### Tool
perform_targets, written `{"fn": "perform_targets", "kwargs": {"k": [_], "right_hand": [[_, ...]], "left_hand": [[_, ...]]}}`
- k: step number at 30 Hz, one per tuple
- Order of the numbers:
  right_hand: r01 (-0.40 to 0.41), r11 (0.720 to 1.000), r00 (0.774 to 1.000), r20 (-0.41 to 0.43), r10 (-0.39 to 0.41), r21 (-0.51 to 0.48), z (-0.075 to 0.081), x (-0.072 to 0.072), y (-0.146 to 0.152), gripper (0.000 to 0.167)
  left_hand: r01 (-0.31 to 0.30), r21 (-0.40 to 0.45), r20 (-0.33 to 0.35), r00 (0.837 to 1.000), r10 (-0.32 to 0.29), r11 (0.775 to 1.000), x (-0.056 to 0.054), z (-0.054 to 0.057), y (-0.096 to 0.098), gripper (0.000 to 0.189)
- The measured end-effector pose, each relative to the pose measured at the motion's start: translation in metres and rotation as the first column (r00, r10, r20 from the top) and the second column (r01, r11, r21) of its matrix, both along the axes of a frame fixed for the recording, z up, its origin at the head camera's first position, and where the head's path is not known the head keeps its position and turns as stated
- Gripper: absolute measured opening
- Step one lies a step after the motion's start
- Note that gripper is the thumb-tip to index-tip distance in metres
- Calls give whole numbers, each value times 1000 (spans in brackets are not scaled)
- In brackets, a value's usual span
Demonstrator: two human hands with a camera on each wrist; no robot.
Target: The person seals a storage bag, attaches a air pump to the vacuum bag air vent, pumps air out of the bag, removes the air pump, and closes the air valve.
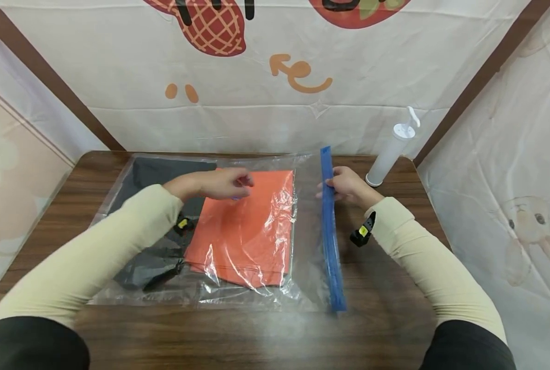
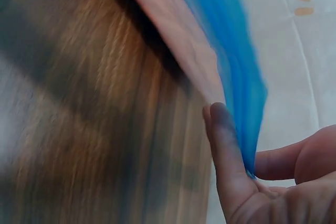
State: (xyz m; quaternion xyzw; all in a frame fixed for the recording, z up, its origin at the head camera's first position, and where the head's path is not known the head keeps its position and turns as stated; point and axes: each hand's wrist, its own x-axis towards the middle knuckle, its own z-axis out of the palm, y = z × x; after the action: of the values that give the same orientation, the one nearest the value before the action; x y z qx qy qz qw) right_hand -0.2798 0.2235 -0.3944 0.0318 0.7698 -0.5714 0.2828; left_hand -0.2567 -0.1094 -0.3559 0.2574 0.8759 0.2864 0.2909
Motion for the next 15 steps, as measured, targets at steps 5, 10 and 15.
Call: {"fn": "perform_targets", "kwargs": {"k": [5, 10, 15], "right_hand": [[52, 999, 998, -18, -52, 3, -13, -5, 9, 46], [50, 997, 997, -60, -46, 60, -28, -9, 19, 45], [-65, 904, 935, -291, 203, 423, -34, 5, 22, 61]], "left_hand": [[21, -225, -34, 999, -29, 974, 9, -6, -53, 52], [-54, -294, -49, 998, 41, 954, 28, -25, -109, 79], [-136, -270, -74, 990, 120, 953, 53, -43, -151, 103]]}}
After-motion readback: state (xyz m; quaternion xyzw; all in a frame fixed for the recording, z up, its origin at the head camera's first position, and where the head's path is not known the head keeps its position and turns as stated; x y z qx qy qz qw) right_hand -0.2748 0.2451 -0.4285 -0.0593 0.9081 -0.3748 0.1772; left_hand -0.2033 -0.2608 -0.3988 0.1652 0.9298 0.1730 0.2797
